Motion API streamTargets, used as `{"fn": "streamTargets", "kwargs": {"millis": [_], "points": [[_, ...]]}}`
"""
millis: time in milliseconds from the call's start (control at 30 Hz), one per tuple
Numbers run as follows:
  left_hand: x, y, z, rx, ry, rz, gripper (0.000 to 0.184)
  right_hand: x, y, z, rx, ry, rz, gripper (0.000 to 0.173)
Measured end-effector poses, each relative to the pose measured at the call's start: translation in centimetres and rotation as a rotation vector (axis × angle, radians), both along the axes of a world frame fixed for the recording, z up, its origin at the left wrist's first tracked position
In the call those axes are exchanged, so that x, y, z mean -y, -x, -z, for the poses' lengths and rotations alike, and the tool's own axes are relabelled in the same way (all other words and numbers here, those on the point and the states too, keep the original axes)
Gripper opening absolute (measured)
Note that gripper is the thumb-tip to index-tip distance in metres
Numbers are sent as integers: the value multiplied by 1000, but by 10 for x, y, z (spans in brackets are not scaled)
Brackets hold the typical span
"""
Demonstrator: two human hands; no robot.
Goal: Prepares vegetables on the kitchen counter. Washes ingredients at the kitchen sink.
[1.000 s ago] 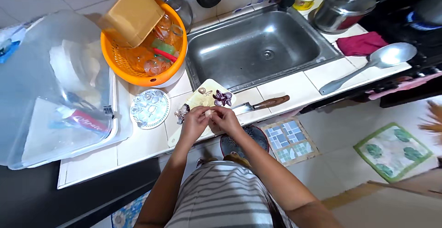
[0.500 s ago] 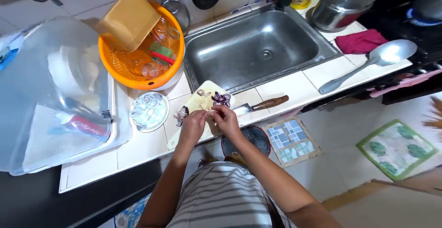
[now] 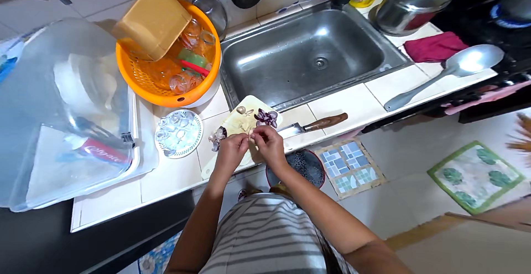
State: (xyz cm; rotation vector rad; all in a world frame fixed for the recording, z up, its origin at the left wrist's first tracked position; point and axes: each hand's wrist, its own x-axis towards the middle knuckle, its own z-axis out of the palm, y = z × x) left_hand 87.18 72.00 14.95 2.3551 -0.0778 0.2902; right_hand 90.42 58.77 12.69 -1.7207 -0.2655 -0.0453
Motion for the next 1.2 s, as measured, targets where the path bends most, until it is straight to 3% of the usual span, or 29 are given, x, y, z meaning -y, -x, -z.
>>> {"fn": "streamTargets", "kwargs": {"millis": [133, 333, 567, 933, 1200], "points": [[-3, 0, 2, -25, 84, -10, 18, 0, -1, 5, 91, 22, -36, 16], [-13, 1, 2, -66, 158, 48, 18, 11, -9, 2, -60, 80, -314, 27], [-23, 0, -14, -282, 474, 60, 15, 12, -14, 2, -110, -29, -387, 25], [-28, -1, -28, -431, 609, 9, 16, 12, -12, -14, -45, 122, -480, 25], [-31, 1, -24, -399, 533, 83, 16, 12, -14, -20, -192, 97, -474, 24]]}}
